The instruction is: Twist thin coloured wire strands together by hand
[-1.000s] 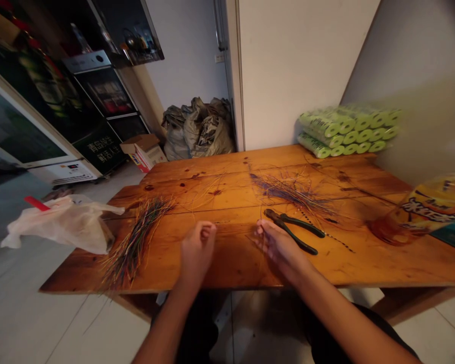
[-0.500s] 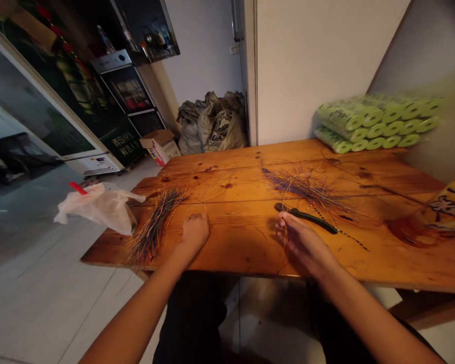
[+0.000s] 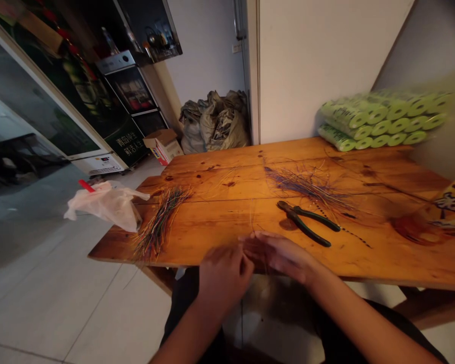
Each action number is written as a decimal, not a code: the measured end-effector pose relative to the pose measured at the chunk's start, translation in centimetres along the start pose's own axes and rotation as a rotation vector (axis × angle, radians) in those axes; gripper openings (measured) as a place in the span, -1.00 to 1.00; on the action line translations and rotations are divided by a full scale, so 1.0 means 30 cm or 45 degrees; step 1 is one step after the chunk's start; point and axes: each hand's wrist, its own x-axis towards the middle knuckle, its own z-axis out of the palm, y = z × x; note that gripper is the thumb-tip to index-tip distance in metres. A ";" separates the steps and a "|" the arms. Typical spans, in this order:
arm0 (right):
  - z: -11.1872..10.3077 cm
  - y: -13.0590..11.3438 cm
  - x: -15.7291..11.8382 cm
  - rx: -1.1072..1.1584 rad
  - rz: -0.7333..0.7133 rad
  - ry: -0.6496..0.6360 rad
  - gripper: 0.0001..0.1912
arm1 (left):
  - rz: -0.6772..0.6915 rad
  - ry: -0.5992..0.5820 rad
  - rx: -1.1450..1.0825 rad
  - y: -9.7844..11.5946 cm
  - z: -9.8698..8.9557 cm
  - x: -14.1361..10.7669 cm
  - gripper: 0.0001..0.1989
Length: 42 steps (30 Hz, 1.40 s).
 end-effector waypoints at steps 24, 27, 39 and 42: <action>-0.033 -0.061 -0.001 -0.248 -0.257 -0.112 -0.84 | -0.564 -0.317 -2.598 0.028 0.185 0.289 -0.82; -0.032 -0.058 -0.009 -0.388 -0.310 -0.155 -0.83 | -0.635 -0.401 -2.617 0.041 0.167 0.259 -0.78; -0.008 -0.052 -0.030 -0.530 -0.256 -0.189 -0.78 | -0.477 -0.300 -2.327 -0.001 0.135 0.220 -0.73; -0.022 -0.052 -0.021 -0.340 -0.266 -0.025 -0.79 | -0.401 -0.153 -2.078 -0.008 0.141 0.229 -0.77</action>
